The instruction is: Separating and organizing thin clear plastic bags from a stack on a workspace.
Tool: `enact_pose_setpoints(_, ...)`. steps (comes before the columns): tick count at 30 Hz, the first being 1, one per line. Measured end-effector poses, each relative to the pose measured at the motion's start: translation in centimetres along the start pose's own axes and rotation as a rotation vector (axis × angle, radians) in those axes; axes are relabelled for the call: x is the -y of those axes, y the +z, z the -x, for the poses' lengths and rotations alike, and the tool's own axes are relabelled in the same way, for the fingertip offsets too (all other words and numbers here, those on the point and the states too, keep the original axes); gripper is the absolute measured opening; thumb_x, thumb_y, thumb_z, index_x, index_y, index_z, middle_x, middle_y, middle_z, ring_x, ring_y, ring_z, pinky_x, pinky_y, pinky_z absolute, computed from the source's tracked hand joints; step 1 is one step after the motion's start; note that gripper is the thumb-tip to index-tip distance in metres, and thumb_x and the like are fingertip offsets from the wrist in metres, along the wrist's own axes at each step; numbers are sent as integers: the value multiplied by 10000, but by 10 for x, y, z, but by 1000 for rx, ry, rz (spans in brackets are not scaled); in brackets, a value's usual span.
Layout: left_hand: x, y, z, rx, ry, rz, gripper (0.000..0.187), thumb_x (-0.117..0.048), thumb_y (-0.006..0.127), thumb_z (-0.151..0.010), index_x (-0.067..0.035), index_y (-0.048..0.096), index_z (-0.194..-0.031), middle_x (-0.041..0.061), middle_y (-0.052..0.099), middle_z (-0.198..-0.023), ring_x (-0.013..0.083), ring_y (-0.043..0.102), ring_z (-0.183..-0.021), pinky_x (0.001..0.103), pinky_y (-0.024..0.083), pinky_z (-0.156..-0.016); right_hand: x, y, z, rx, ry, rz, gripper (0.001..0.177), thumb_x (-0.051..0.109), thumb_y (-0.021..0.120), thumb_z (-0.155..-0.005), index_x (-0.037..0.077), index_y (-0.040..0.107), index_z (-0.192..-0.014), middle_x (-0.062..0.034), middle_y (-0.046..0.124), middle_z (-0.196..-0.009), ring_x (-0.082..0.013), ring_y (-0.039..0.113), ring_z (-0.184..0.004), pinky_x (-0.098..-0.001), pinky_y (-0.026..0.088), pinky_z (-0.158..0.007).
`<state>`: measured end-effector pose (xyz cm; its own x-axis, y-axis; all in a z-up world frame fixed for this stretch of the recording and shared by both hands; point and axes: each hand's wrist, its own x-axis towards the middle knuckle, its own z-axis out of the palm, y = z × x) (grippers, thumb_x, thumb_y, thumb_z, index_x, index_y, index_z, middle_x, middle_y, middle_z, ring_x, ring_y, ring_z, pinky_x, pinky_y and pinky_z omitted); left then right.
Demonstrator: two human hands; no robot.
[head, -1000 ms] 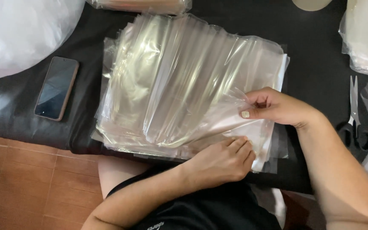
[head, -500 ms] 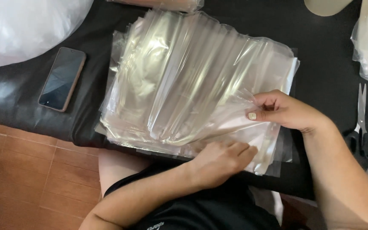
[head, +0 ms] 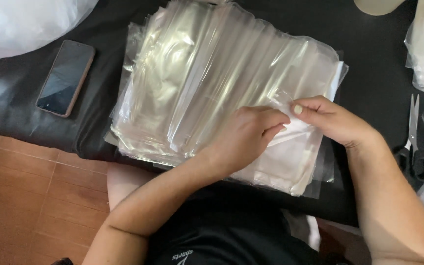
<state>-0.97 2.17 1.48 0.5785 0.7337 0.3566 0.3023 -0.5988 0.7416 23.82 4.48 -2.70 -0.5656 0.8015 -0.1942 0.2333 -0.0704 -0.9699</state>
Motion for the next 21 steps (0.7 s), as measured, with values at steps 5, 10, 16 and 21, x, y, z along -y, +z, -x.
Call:
enact_pose_setpoints(5,6,4,-11,-58,3,87,39,-50,657,-879,-66,683,-904,38,723,-804,216,678,-706,326,484,-664,-2,-2,0,61,-22,-39,498,462,630,-873,10,712,-1063,-5,671,-899,-86,568,-827,-248,446,-742)
enact_pose_setpoints(10,8,7,-14,-62,5,24,72,-86,645,-893,-92,686,-951,37,707,-780,227,650,-667,352,460,-602,17,7,-4,111,-3,-32,373,210,707,-861,5,712,-1173,-80,769,-1117,-161,706,-1038,-313,560,-933)
enact_pose_setpoints(16,-12,7,3,0,289,-317,225,30,561,-911,2,579,-1134,163,653,-1013,344,636,-820,449,507,-591,7,7,-4,113,-50,-62,177,152,687,-914,12,721,-1017,-36,753,-915,-118,697,-857,-273,584,-809)
enact_pose_setpoints(21,3,42,45,147,643,-613,83,-57,593,-888,-22,651,-935,126,647,-873,324,697,-913,361,562,-770,4,11,-2,17,-85,-40,153,48,713,-888,-44,762,-1001,-62,785,-858,-81,661,-807,-287,580,-755)
